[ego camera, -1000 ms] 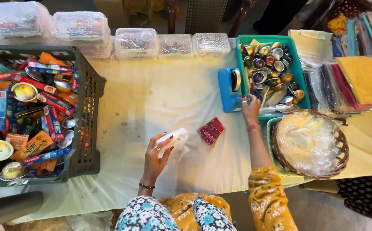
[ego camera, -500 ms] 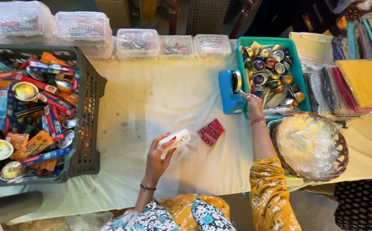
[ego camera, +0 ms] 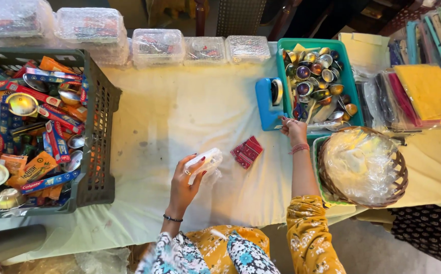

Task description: The person sits at a table and packs various items, including a small bottle, a tube of toothpaste, and a small tin, into a red patterned cloth pouch. They then place the pouch on the table.

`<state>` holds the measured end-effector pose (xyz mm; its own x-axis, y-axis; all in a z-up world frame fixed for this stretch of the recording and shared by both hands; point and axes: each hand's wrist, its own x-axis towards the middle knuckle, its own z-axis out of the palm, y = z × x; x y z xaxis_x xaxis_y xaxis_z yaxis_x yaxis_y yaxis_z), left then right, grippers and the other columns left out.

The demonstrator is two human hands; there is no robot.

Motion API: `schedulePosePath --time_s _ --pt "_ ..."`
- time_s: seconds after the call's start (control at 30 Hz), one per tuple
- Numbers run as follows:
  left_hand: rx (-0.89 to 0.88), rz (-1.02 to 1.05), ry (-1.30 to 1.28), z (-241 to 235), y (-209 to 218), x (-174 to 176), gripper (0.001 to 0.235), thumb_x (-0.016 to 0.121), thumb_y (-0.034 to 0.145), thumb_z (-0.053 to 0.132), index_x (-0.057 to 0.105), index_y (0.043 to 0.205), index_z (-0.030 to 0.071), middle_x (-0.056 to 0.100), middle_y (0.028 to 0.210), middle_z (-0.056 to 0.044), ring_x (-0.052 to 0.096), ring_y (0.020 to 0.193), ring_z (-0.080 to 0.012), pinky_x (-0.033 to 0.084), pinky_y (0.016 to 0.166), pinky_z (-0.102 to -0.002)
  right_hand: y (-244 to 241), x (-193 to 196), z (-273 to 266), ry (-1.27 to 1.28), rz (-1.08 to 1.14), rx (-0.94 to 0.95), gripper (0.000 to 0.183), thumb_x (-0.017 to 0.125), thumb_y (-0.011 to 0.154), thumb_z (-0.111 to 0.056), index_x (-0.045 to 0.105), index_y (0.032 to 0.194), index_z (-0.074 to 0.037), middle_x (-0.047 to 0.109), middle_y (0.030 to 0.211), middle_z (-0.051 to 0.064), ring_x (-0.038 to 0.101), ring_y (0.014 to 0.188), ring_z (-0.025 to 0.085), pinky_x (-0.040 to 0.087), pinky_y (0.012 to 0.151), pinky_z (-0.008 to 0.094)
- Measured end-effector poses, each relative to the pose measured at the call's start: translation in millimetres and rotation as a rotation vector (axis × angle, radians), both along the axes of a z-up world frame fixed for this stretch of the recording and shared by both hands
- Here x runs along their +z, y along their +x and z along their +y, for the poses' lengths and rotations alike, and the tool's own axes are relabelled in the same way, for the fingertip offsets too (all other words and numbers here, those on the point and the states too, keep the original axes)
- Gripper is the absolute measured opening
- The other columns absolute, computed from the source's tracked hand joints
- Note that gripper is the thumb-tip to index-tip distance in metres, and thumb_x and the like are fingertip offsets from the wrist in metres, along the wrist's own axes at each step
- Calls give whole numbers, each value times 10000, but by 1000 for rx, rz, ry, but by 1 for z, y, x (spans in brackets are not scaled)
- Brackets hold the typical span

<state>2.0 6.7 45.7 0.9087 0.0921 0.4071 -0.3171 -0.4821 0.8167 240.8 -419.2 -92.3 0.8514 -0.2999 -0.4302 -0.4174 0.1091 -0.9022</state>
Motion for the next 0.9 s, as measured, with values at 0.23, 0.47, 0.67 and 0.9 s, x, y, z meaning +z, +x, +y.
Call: schedulePosePath --time_s 0.23,0.47,0.67,0.9 --pt "3 35 9 -1 -2 10 431 763 872 40 692 1277 171 622 1323 -145 658 1166 -336 576 910 -395 -1 -16 1 -43 -28 23 128 614 892 -19 719 947 29 701 844 52 616 644 115 592 618 317" --pt "12 37 -8 -1 -3 6 425 761 878 56 676 1281 163 620 1325 -145 656 1160 -341 583 876 -387 -10 -13 20 -236 -129 -66 107 699 905 -72 740 969 3 731 833 54 649 659 104 569 573 272" --pt "20 9 15 -1 -4 4 432 770 877 63 672 1286 159 623 1320 -143 654 1161 -345 570 917 -403 -16 -9 37 -438 -199 -111 98 738 902 -85 746 933 8 734 821 56 662 662 112 554 567 271" --pt "23 41 7 -1 -5 9 421 761 882 76 666 1284 156 618 1330 -142 656 1166 -343 574 916 -394 -24 -31 37 -896 -358 -83 87 773 876 -49 764 858 36 744 790 119 687 686 127 545 686 300"
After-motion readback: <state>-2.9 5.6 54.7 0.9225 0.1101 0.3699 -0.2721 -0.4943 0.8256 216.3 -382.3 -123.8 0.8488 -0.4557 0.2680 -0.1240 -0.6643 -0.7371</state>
